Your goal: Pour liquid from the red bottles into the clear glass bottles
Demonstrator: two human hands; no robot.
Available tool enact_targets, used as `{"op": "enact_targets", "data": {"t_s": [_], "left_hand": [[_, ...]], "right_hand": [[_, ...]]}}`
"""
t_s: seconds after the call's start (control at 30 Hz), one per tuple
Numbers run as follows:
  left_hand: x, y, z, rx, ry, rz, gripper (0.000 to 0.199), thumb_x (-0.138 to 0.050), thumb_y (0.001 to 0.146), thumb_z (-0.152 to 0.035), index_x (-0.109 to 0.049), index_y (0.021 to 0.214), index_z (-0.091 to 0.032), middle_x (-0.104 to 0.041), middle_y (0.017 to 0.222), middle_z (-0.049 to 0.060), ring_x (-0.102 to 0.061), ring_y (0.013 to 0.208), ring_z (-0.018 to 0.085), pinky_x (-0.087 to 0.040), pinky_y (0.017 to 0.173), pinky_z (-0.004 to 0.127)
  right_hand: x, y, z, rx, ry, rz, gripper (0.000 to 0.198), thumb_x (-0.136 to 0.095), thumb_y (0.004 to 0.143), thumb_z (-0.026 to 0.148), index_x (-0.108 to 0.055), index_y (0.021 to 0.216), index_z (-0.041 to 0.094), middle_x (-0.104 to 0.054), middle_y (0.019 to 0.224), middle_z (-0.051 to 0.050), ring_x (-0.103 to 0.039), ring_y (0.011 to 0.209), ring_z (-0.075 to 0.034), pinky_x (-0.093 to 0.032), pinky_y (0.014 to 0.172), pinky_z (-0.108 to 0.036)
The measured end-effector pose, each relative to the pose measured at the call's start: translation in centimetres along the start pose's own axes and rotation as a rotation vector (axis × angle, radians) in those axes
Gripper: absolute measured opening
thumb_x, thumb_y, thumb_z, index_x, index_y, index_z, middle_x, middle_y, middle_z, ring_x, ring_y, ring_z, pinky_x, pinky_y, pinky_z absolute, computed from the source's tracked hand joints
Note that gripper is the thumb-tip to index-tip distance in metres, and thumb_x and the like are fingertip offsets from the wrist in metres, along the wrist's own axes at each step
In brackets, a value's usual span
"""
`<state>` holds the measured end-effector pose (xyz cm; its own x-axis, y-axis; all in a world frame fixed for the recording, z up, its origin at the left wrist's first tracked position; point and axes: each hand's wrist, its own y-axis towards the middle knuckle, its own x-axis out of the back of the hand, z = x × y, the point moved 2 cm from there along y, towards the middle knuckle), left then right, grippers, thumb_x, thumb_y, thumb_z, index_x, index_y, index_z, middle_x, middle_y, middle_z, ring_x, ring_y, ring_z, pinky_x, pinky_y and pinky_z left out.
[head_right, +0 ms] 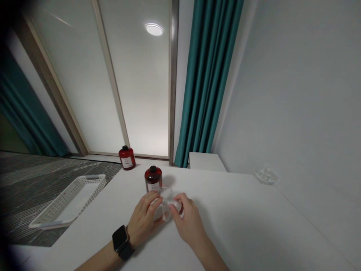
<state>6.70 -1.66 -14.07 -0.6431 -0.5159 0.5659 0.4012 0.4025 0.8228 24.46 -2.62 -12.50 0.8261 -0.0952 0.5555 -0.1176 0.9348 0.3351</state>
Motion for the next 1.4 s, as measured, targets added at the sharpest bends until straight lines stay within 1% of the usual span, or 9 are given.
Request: {"op": "enact_targets", "data": {"t_s": [0.2,0.37,0.57,0.73,0.83,0.9,1.1,1.27,1.4], "left_hand": [[-0.1,-0.1,-0.2,0.128,-0.148,0.071,0.054,-0.073,0.076,-0.023,-0.047,0.123,-0.018,-0.058,0.111,0.014,-0.061,0.1,0.029,-0.058,0.08,0.044],[0.1,0.0,-0.2,0.194,-0.241,0.122,0.057,-0.075,0.071,-0.018,-0.048,0.12,-0.021,-0.057,0.111,0.012,-0.06,0.101,0.029,-0.057,0.082,0.045],[0.4,0.6,0.4,0.333,-0.462,0.272,0.062,-0.079,0.063,-0.019,-0.051,0.119,-0.021,-0.058,0.113,0.011,-0.058,0.106,0.031,-0.055,0.088,0.048],[0.3,0.7,0.3,0.339,-0.489,0.299,0.064,-0.078,0.065,-0.016,-0.047,0.121,-0.019,-0.056,0.115,0.012,-0.056,0.11,0.03,-0.052,0.094,0.048],[0.1,0.6,0.2,0.33,-0.524,0.343,0.066,-0.079,0.066,-0.017,-0.045,0.122,-0.02,-0.056,0.118,0.011,-0.055,0.111,0.029,-0.05,0.096,0.048],[0.1,0.4,0.4,0.361,-0.559,0.371,0.068,-0.08,0.065,-0.017,-0.045,0.123,-0.02,-0.055,0.119,0.011,-0.056,0.111,0.029,-0.05,0.097,0.047],[-0.3,0.0,0.9,0.461,-0.674,0.431,0.076,-0.073,0.072,-0.014,-0.036,0.138,-0.019,-0.057,0.125,0.013,-0.056,0.118,0.03,-0.044,0.105,0.051],[-0.4,-0.1,1.4,0.498,-0.718,0.499,0.073,-0.075,0.074,-0.022,-0.04,0.137,-0.019,-0.055,0.135,0.016,-0.053,0.125,0.033,-0.039,0.109,0.052],[-0.3,-0.1,1.8,0.538,-0.78,0.517,0.074,-0.078,0.074,-0.026,-0.039,0.136,-0.019,-0.058,0.132,0.014,-0.054,0.123,0.031,-0.039,0.109,0.05]], "right_hand": [[0.4,0.0,-0.3,0.059,0.0,0.109,0.008,-0.052,0.091,0.027,-0.054,0.096,0.022,-0.063,0.08,-0.001,-0.057,0.069,-0.018,-0.043,0.064,-0.027],[0.8,0.1,-0.6,0.089,-0.02,0.17,0.007,-0.052,0.092,0.022,-0.054,0.098,0.023,-0.065,0.089,-0.003,-0.06,0.08,-0.02,-0.046,0.074,-0.03],[1.3,0.0,-0.1,0.157,-0.008,0.253,0.016,-0.051,0.092,0.017,-0.055,0.106,0.023,-0.062,0.105,-0.006,-0.06,0.101,-0.024,-0.048,0.088,-0.037],[1.4,0.2,0.1,0.169,-0.038,0.198,0.022,-0.058,0.087,0.016,-0.056,0.108,0.023,-0.062,0.104,-0.006,-0.058,0.101,-0.025,-0.047,0.089,-0.038],[1.3,0.3,0.0,0.133,-0.039,0.181,0.018,-0.062,0.085,0.019,-0.056,0.102,0.023,-0.062,0.099,-0.005,-0.058,0.097,-0.025,-0.046,0.086,-0.038],[1.4,0.3,0.0,0.127,-0.036,0.178,0.015,-0.061,0.086,0.019,-0.056,0.1,0.023,-0.062,0.099,-0.005,-0.058,0.098,-0.024,-0.046,0.087,-0.038],[1.8,0.4,0.1,0.159,0.049,0.166,0.036,-0.055,0.085,0.011,-0.053,0.118,0.024,-0.058,0.116,-0.007,-0.053,0.112,-0.024,-0.042,0.1,-0.041],[1.8,0.7,-0.6,0.118,0.062,0.133,0.033,-0.061,0.085,0.018,-0.054,0.117,0.023,-0.058,0.114,-0.007,-0.054,0.111,-0.024,-0.044,0.099,-0.041],[2.0,0.9,-1.1,0.122,0.044,0.132,0.037,-0.062,0.084,0.02,-0.053,0.12,0.024,-0.055,0.119,-0.007,-0.051,0.115,-0.025,-0.042,0.102,-0.042]]}}
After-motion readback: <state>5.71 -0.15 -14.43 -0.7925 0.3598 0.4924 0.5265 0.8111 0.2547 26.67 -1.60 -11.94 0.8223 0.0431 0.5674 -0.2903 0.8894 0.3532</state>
